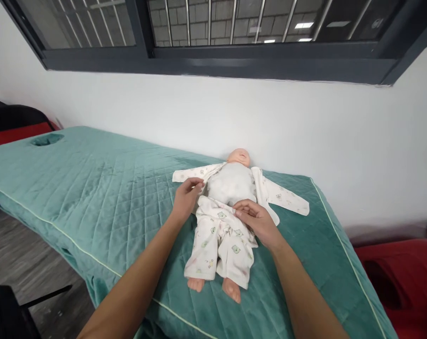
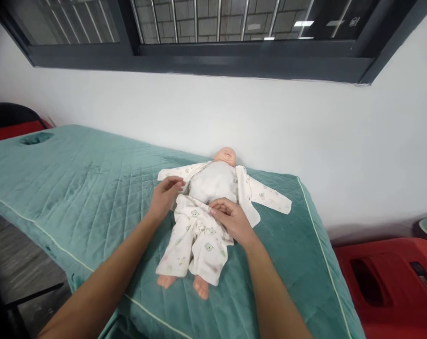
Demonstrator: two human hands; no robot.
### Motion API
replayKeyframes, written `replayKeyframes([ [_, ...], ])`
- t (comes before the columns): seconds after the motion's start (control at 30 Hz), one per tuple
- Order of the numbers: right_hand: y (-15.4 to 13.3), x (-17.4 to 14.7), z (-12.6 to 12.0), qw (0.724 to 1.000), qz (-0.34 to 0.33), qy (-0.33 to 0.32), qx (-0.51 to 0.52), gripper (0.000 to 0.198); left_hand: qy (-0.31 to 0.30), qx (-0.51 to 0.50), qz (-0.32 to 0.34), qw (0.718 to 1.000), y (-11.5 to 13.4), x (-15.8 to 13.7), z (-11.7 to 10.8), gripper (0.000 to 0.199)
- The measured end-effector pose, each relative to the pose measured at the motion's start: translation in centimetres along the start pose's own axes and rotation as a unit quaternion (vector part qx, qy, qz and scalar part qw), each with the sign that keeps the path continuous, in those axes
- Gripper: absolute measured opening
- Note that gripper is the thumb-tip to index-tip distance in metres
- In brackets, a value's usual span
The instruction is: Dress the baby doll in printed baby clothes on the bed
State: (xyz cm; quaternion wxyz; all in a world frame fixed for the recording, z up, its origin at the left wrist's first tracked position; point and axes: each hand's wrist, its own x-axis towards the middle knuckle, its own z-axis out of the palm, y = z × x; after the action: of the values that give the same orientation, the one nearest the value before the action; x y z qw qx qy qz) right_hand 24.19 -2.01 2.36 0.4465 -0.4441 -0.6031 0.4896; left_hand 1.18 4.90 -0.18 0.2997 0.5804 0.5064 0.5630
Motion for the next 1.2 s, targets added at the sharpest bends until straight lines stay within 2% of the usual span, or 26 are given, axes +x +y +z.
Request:
replayKeyframes([
  [0.07, 0.6, 0.4, -0.7, 0.997, -0.013, 0.074, 0.007, 0.032, 0.025, 0.034, 0.008, 0.999, 0.1, 2.5, 1.2, 0.021],
  [0.13, 1.5, 1.0, -2.2, 0.981, -0.037, 0.191, -0.017, 0.031, 0.033, 0.103, 0.003, 0.994, -0.5, 4.6, 1.8, 0.022],
  [0.2, 2.5, 1.6, -4.4, 0.947, -0.034, 0.304, -0.095, 0.029, -0.006, 0.164, -0.024, 0.986, -1.5, 5.9, 1.9, 0.024],
  [0.23, 3.0, 1.8, -5.6, 0.93, -0.008, 0.336, -0.15, 0.028, -0.032, 0.183, -0.038, 0.982, -2.2, 6.4, 1.8, 0.025],
  [0.3, 3.8, 2.0, -7.5, 0.902, 0.086, 0.326, -0.268, 0.028, -0.079, 0.199, -0.053, 0.975, -3.4, 6.8, 1.5, 0.028],
  [0.37, 4.3, 2.1, -8.4, 0.87, 0.16, 0.286, -0.369, 0.034, -0.109, 0.198, -0.051, 0.973, -4.2, 6.8, 1.3, 0.029],
  [0.43, 4.4, 2.2, -8.2, 0.842, 0.188, 0.262, -0.433, 0.041, -0.138, 0.205, -0.049, 0.968, -4.4, 6.8, 1.3, 0.03],
  [0.5, 4.3, 2.3, -7.6, 0.832, 0.202, 0.239, -0.457, 0.041, -0.151, 0.227, -0.046, 0.961, -4.4, 6.8, 1.3, 0.03],
  [0.6, 4.0, 2.1, -7.2, 0.844, 0.201, 0.211, -0.449, 0.037, -0.101, 0.245, -0.04, 0.963, -4.2, 6.8, 0.7, 0.03],
  [0.67, 3.6, 1.8, -7.6, 0.848, 0.187, 0.245, -0.432, 0.032, -0.046, 0.246, -0.052, 0.967, -4.3, 6.8, -0.1, 0.031],
  [0.8, 2.9, 0.8, -9.7, 0.816, 0.197, 0.327, -0.434, 0.02, -0.011, 0.303, -0.098, 0.948, -4.5, 6.9, -1.9, 0.032],
  [1.0, 2.6, -0.6, -11.8, 0.772, 0.28, 0.274, -0.501, 0.017, -0.004, 0.428, -0.154, 0.89, -4.4, 6.3, -3.0, 0.037],
  [1.1, 2.7, -0.9, -12.1, 0.755, 0.312, 0.237, -0.525, 0.018, -0.001, 0.463, -0.128, 0.877, -4.4, 5.8, -3.0, 0.035],
  [1.13, 2.7, -0.9, -12.1, 0.753, 0.298, 0.24, -0.535, 0.017, 0.013, 0.47, -0.103, 0.877, -4.4, 5.7, -2.9, 0.033],
  [1.2, 2.7, -0.8, -11.4, 0.761, 0.22, 0.276, -0.545, 0.013, 0.058, 0.462, -0.035, 0.884, -4.0, 5.5, -2.5, 0.029],
])
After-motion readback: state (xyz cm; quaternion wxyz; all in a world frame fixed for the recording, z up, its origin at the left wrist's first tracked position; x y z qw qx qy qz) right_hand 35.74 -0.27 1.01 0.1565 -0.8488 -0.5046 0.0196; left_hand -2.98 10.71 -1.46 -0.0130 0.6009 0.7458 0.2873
